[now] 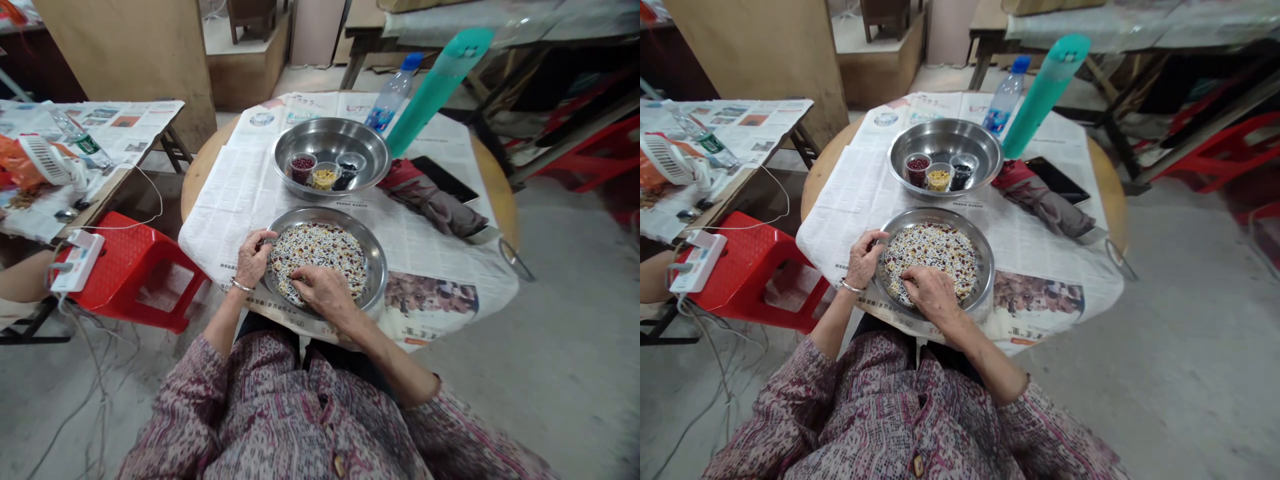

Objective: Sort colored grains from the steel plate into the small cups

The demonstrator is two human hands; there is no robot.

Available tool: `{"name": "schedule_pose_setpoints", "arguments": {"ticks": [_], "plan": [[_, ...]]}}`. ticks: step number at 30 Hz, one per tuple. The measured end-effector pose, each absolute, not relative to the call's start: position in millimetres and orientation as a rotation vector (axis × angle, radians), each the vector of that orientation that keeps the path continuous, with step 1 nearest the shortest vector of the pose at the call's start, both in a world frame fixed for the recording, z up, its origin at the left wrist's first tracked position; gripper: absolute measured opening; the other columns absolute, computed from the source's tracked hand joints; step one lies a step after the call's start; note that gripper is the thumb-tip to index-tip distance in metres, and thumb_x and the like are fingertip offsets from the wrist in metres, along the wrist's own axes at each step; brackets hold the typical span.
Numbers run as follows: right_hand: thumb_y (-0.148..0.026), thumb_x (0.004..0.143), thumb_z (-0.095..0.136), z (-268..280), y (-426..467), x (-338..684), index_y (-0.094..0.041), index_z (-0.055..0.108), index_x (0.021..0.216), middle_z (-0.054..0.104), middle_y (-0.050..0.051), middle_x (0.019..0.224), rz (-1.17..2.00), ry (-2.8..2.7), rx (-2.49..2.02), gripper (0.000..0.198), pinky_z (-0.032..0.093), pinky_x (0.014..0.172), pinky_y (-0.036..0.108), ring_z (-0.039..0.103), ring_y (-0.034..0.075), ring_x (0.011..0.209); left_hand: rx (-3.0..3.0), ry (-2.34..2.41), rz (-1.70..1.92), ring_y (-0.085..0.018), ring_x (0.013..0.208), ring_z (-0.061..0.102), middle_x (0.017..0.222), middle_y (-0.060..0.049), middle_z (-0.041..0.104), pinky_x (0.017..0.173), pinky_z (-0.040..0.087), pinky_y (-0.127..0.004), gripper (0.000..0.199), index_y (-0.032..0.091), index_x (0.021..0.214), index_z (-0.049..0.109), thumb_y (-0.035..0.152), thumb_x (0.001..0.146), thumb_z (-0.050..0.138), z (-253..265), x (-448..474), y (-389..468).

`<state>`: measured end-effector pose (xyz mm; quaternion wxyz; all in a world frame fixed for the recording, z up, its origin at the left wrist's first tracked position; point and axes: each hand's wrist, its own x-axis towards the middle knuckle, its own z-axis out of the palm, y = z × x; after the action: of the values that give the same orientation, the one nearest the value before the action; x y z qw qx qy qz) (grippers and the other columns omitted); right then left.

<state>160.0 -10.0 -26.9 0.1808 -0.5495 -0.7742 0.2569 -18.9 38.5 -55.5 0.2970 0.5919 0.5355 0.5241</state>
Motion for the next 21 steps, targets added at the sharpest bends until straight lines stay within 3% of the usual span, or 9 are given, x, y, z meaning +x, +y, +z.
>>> {"name": "schedule_pose_setpoints", "arguments": {"ticks": [4,8,14,18,21], "plan": [[-0.025,0.083,0.054,-25.9,-8.4,159.4,-0.023,0.071,0.085,0.071,0.003,0.077,0.745,-2.175,-1.583,0.018,0.038,0.067,0.028,0.062,0.018,0.072,1.566,1.434,1.381,-0.017,0.102,0.06,0.104,-0.004,0.067,0.097,0.046,-0.031,0.022,0.019,0.092,0.069,0.009,0.081,0.053,-54.7,-19.1,37.9],[-0.033,0.076,0.056,-27.6,-3.1,162.9,-0.021,0.062,0.072,0.052,-0.003,0.055,1.084,-1.797,-1.533,0.014,0.032,0.054,0.025,0.045,0.012,0.052,1.583,1.426,1.39,-0.017,0.104,0.06,0.104,-0.004,0.067,0.098,0.045,-0.031,0.023,0.02,0.092,0.069,0.008,0.08,0.053,-55.7,-19.4,38.3],[-0.029,0.068,0.046,-27.4,3.5,163.7,-0.02,0.059,0.079,0.05,-0.005,0.058,1.531,-1.355,-1.435,0.019,0.025,0.044,0.023,0.036,0.009,0.046,1.579,1.425,1.403,-0.017,0.102,0.061,0.103,-0.004,0.067,0.097,0.046,-0.032,0.023,0.021,0.091,0.069,0.008,0.079,0.053,-56.1,-19.3,38.8],[-0.029,0.069,0.045,-22.1,1.9,158.7,-0.018,0.061,0.069,0.044,-0.005,0.052,1.54,-1.503,-1.403,0.02,0.023,0.044,0.022,0.034,0.008,0.046,1.585,1.422,1.397,-0.018,0.103,0.06,0.103,-0.004,0.067,0.098,0.046,-0.033,0.024,0.02,0.091,0.069,0.008,0.079,0.053,-54.8,-19.6,38.5],[-0.031,0.067,0.046,-16.7,2.4,156.8,-0.019,0.055,0.065,0.047,-0.004,0.057,1.804,-1.211,-1.345,0.015,0.018,0.041,0.022,0.031,0.007,0.044,1.582,1.428,1.392,-0.017,0.102,0.06,0.103,-0.004,0.067,0.098,0.046,-0.033,0.024,0.02,0.091,0.069,0.007,0.079,0.053,-54.8,-19.6,38.4]]}}
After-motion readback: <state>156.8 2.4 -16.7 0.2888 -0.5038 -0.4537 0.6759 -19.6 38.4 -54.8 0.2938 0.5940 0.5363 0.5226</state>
